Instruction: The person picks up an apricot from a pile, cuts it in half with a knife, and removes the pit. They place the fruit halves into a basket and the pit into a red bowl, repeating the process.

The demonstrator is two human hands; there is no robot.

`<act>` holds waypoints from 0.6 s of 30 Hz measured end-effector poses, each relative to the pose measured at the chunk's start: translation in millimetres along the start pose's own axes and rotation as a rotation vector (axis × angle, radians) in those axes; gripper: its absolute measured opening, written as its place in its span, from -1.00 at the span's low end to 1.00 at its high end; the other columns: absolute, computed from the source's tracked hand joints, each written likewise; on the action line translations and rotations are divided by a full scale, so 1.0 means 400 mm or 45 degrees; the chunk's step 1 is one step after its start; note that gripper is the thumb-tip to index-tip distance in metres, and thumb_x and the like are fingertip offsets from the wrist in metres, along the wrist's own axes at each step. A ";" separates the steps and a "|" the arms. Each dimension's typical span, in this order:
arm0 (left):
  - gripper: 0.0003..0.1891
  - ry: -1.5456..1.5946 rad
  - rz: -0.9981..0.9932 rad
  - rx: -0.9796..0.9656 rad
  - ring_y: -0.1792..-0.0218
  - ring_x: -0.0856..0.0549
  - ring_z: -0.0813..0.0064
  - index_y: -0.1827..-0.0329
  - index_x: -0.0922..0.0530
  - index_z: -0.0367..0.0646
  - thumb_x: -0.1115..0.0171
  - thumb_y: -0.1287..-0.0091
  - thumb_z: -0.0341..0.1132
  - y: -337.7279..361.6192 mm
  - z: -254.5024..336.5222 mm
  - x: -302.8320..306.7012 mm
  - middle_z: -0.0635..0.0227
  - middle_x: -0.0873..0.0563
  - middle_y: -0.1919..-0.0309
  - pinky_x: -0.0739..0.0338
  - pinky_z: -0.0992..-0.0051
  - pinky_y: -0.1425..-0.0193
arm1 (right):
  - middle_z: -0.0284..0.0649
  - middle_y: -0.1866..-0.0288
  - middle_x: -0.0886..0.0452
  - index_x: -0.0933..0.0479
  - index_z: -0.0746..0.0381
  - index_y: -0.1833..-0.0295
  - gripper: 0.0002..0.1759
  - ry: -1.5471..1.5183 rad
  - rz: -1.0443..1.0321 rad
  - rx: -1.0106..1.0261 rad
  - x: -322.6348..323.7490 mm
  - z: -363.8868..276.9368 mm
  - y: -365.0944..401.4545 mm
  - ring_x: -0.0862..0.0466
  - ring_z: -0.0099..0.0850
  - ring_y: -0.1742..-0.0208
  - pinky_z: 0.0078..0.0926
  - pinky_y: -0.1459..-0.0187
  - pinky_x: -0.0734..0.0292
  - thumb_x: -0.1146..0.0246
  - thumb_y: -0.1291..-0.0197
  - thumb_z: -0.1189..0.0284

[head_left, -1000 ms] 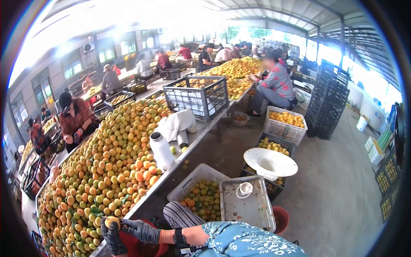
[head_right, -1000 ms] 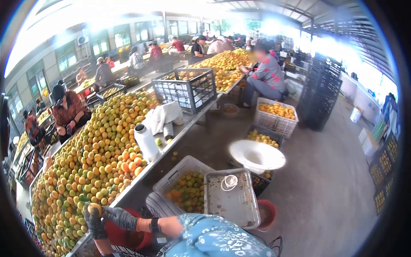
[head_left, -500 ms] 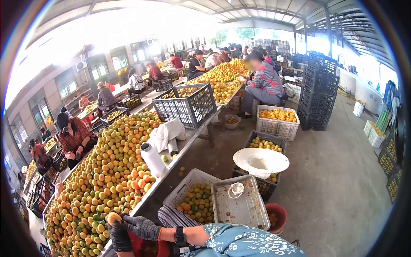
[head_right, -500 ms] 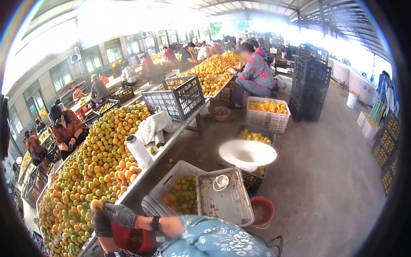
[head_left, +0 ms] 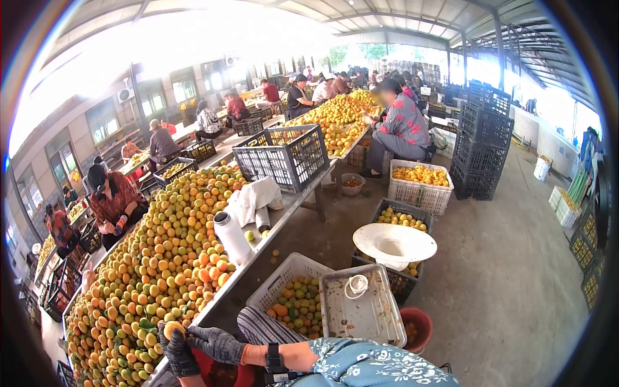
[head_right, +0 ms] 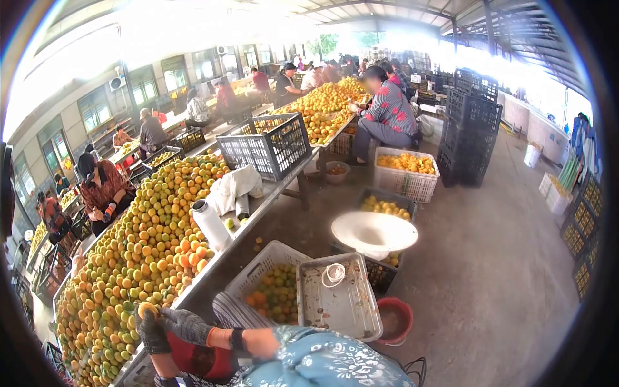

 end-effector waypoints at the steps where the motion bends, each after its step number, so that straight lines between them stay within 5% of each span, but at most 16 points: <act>1: -0.40 -0.005 0.103 -0.007 0.20 -0.64 0.42 -0.18 -0.41 -0.23 -0.44 -0.17 -0.14 -0.001 -0.005 0.018 0.32 -0.59 0.13 -0.60 0.47 0.09 | 0.15 0.05 -0.61 -0.42 0.33 -0.26 -0.53 -0.011 0.013 -0.033 -0.005 0.018 -0.003 -0.64 -0.02 -0.03 -0.27 -0.03 -0.50 -0.08 -0.40 0.24; 4: -0.39 -0.066 0.228 0.022 0.22 -0.64 0.40 -0.18 -0.41 -0.22 -0.38 -0.22 0.01 0.010 0.006 0.007 0.29 -0.60 0.16 -0.61 0.44 0.10 | 0.15 0.06 -0.61 -0.43 0.32 -0.24 -0.55 -0.085 0.054 -0.014 -0.038 0.078 -0.020 -0.63 -0.01 -0.02 -0.27 -0.02 -0.50 -0.08 -0.40 0.24; 6: -0.35 0.320 0.339 0.151 0.22 -0.65 0.33 -0.16 -0.43 -0.24 -0.33 -0.22 0.11 0.045 0.029 -0.097 0.23 -0.63 0.17 -0.62 0.38 0.09 | 0.15 0.08 -0.62 -0.43 0.32 -0.24 -0.55 -0.152 0.089 0.034 -0.039 0.070 -0.017 -0.63 0.00 -0.01 -0.26 -0.01 -0.50 -0.07 -0.40 0.24; 7: -0.31 0.494 -0.025 0.435 0.21 -0.66 0.26 -0.16 -0.42 -0.25 -0.30 -0.22 0.17 0.043 -0.027 -0.119 0.18 -0.64 0.14 -0.62 0.32 0.07 | 0.15 0.08 -0.62 -0.43 0.32 -0.24 -0.54 -0.038 0.116 0.085 -0.028 0.044 -0.012 -0.63 0.00 -0.02 -0.27 -0.02 -0.50 -0.07 -0.40 0.24; 11: -0.26 0.408 -0.044 0.463 0.12 -0.62 0.25 -0.11 -0.43 -0.25 -0.23 -0.20 0.29 0.069 0.003 -0.173 0.16 -0.63 0.18 -0.58 0.26 0.02 | 0.15 0.06 -0.62 -0.41 0.33 -0.27 -0.53 0.067 0.073 -0.021 0.008 -0.019 -0.004 -0.62 0.00 -0.04 -0.30 -0.05 -0.49 -0.07 -0.40 0.25; 12: -0.28 0.300 0.036 0.359 0.13 -0.62 0.27 -0.10 -0.44 -0.25 -0.26 -0.20 0.26 0.060 0.013 -0.149 0.19 -0.62 0.19 -0.59 0.29 0.03 | 0.15 0.06 -0.62 -0.41 0.33 -0.27 -0.53 0.066 0.073 -0.023 0.006 -0.008 -0.004 -0.62 0.00 -0.04 -0.30 -0.05 -0.49 -0.07 -0.40 0.25; 14: -0.31 0.192 0.102 0.251 0.14 -0.62 0.30 -0.10 -0.44 -0.24 -0.28 -0.20 0.23 0.034 0.009 -0.118 0.21 -0.61 0.20 -0.59 0.32 0.04 | -0.05 -0.10 -0.63 -0.39 0.34 -0.31 -0.52 -0.085 0.011 -0.137 -0.005 0.036 -0.011 -0.58 -0.40 -0.16 -0.46 -0.22 -0.40 -0.16 -0.38 0.32; 16: -0.37 -0.094 0.122 -0.135 0.16 -0.61 0.36 -0.08 -0.46 -0.23 -0.34 -0.21 0.14 0.014 0.054 -0.049 0.26 -0.59 0.21 -0.59 0.40 0.07 | -0.06 -0.09 -0.64 -0.39 0.33 -0.31 -0.52 -0.110 0.000 -0.146 0.002 0.015 -0.002 -0.59 -0.40 -0.14 -0.45 -0.21 -0.41 -0.16 -0.38 0.31; 18: -0.43 -0.152 0.004 -0.079 0.17 -0.60 0.41 -0.07 -0.46 -0.21 -0.35 -0.23 0.07 0.011 0.047 -0.038 0.30 -0.57 0.21 -0.59 0.45 0.08 | -0.07 -0.10 -0.64 -0.39 0.31 -0.32 -0.53 -0.184 -0.081 -0.166 -0.008 0.011 0.006 -0.58 -0.40 -0.15 -0.45 -0.22 -0.40 -0.15 -0.39 0.32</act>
Point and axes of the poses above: each hand's wrist, its own y-axis away from the middle knuckle, its own x-axis out of the back of the hand, z = x × y, the point moved 10 cm from there along -y, towards the middle knuckle
